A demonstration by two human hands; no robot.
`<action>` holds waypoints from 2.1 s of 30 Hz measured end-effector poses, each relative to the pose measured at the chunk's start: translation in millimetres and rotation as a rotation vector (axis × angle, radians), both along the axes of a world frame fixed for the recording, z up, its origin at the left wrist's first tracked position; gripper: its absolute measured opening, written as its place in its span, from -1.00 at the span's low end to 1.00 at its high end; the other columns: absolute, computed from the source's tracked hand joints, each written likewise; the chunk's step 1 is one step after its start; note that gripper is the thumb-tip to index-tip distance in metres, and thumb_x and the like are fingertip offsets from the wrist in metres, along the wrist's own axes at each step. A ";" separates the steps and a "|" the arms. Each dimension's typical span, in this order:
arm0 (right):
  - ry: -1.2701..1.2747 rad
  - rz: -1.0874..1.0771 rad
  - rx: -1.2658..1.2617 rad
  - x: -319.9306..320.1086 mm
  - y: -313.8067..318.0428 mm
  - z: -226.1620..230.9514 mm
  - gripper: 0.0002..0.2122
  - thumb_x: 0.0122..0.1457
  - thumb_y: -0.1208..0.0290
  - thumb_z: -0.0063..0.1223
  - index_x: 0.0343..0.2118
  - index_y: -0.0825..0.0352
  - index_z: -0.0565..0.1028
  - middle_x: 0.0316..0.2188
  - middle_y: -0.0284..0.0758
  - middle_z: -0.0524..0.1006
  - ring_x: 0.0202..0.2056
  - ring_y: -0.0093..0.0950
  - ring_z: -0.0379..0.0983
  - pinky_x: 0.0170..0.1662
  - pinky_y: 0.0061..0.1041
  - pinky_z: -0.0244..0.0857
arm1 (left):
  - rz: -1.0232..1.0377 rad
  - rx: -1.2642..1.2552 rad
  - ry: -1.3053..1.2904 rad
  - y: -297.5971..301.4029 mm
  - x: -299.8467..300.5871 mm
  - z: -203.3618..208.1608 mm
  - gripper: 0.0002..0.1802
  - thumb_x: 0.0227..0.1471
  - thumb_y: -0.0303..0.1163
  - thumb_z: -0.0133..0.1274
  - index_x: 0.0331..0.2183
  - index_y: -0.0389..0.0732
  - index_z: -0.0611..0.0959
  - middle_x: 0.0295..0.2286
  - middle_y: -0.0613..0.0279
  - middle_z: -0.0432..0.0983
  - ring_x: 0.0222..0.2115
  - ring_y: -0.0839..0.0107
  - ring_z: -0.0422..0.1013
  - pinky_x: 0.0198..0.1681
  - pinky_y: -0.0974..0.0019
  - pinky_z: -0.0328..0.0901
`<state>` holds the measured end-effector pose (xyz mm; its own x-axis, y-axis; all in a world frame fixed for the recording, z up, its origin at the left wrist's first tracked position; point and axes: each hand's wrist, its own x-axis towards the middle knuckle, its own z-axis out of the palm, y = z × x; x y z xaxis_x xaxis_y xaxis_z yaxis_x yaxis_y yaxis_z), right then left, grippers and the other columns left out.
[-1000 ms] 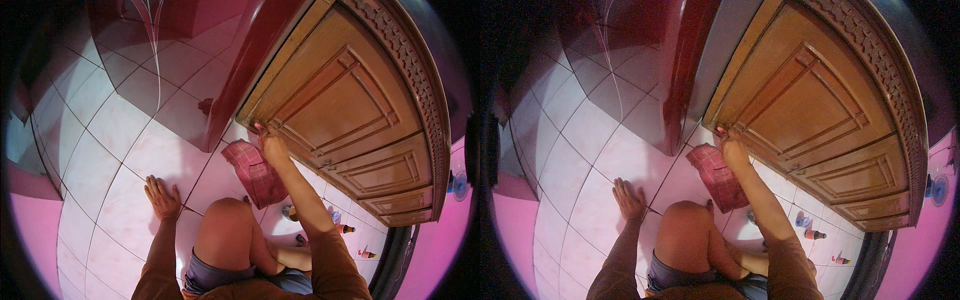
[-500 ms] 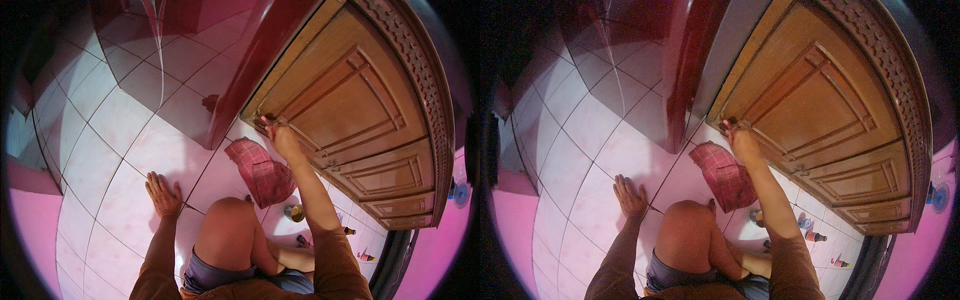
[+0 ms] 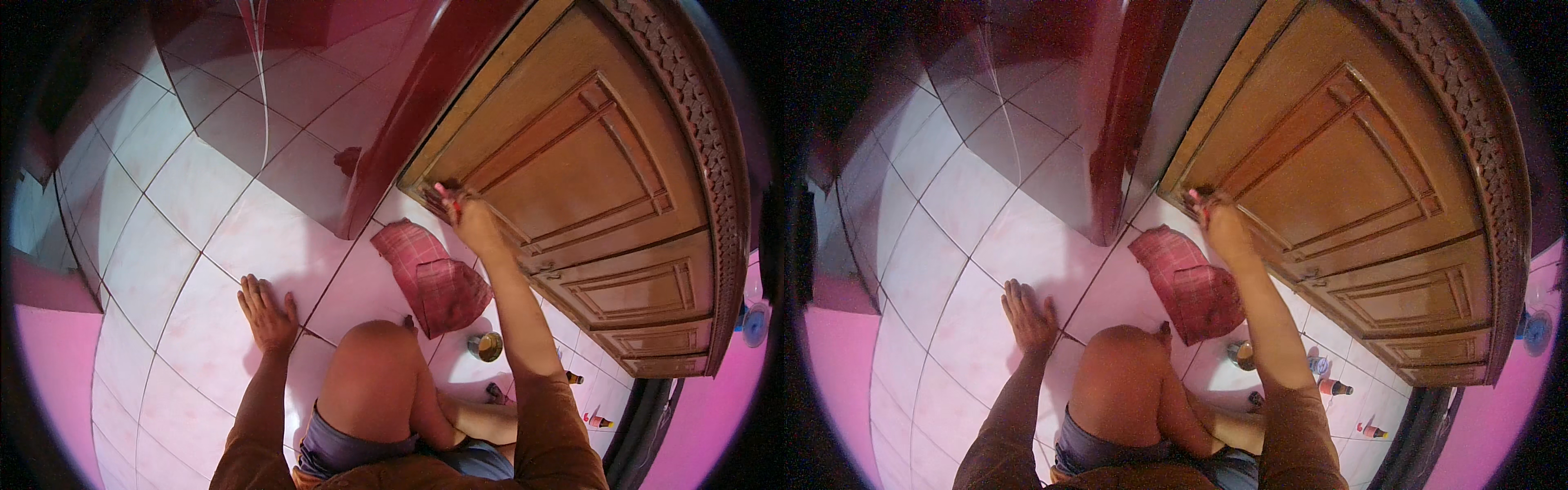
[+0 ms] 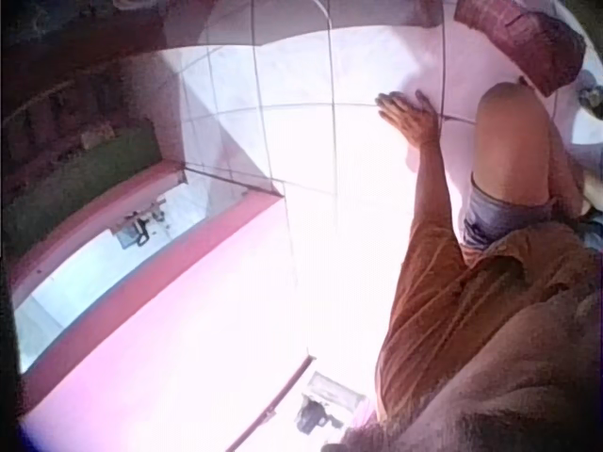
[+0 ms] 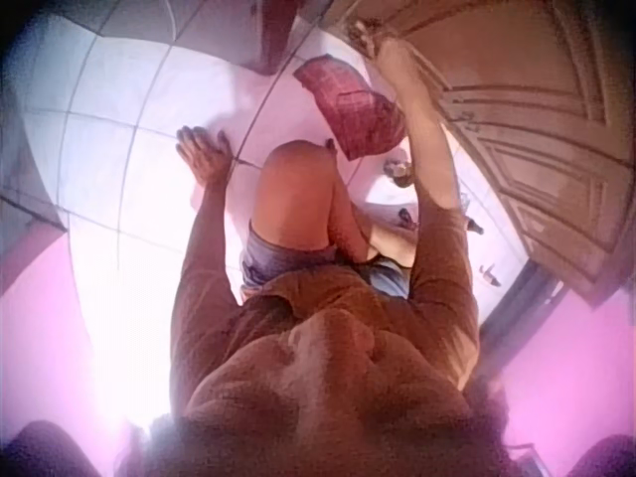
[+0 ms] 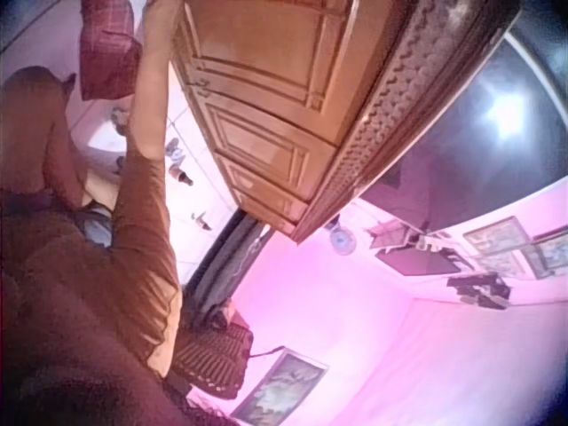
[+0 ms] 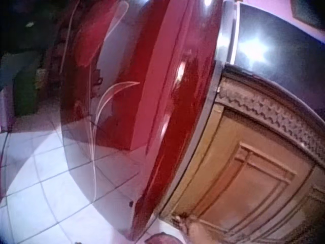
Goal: The person paints a wooden cabinet using a brush dipped into a container, applying the paint to the front panels and decorative trim.
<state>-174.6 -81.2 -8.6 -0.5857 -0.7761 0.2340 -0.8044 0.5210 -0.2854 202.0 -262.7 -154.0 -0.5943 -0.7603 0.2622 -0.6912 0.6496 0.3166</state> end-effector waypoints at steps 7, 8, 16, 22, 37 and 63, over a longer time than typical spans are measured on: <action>-0.034 -0.085 0.083 9.7 -3.8 -11.5 -0.77 0.25 0.36 0.01 -0.20 0.43 0.55 -0.26 0.09 0.50 -0.21 0.05 0.47 -0.15 -0.13 0.37 | 0.000 0.000 -0.028 1.0 -6.7 -5.3 -0.35 0.14 -0.14 -0.05 0.07 -0.50 0.31 0.20 -0.26 0.09 0.30 -0.09 -0.10 0.35 -0.14 -0.23; 0.021 -0.045 0.108 14.7 -10.7 -11.8 -0.76 0.25 0.36 0.02 -0.28 0.49 0.54 -0.26 0.11 0.50 -0.23 0.08 0.47 -0.17 -0.11 0.37 | 0.004 -0.011 -0.035 0.1 -4.8 -4.7 -0.35 0.14 -0.14 -0.06 0.07 -0.51 0.32 0.20 -0.26 0.10 0.30 -0.09 -0.09 0.35 -0.14 -0.23; -0.006 -0.042 -0.203 12.0 -10.7 93.9 -0.74 0.25 0.34 0.03 -0.28 0.50 0.55 -0.30 0.10 0.51 -0.22 0.04 0.47 -0.17 -0.18 0.35 | -0.014 -0.051 -0.010 0.1 -3.7 -5.2 -0.37 0.17 -0.16 -0.06 0.07 -0.49 0.28 0.18 -0.32 0.10 0.28 -0.16 -0.06 0.33 -0.19 -0.19; -0.016 -0.157 -0.077 36.3 -9.9 77.6 -0.69 0.25 0.27 0.03 -0.43 0.49 0.53 -0.45 0.15 0.50 -0.37 0.10 0.48 -0.27 -0.06 0.35 | 0.006 -0.027 -0.026 -1.4 1.9 -7.4 -0.34 0.17 -0.13 -0.07 0.07 -0.51 0.31 0.20 -0.28 0.09 0.30 -0.11 -0.09 0.35 -0.16 -0.22; 0.109 -0.171 -0.498 29.4 -25.8 69.0 -0.79 0.23 0.38 0.05 -0.34 0.47 0.56 -0.43 0.01 0.52 -0.36 -0.04 0.50 -0.30 -0.23 0.36 | -0.004 -0.034 -0.026 1.4 -0.6 -1.4 -0.36 0.16 -0.15 -0.06 0.04 -0.54 0.33 0.18 -0.32 0.11 0.29 -0.15 -0.07 0.34 -0.18 -0.20; 0.711 -0.216 -0.509 67.9 -4.9 216.8 -0.66 0.21 0.40 0.09 0.06 0.26 0.45 -0.42 -0.15 0.37 -0.42 -0.19 0.39 -0.36 -0.27 0.32 | 0.003 -0.069 -0.021 2.5 1.7 -4.3 -0.38 0.19 -0.16 -0.07 0.06 -0.52 0.34 0.20 -0.30 0.09 0.29 -0.12 -0.07 0.34 -0.17 -0.17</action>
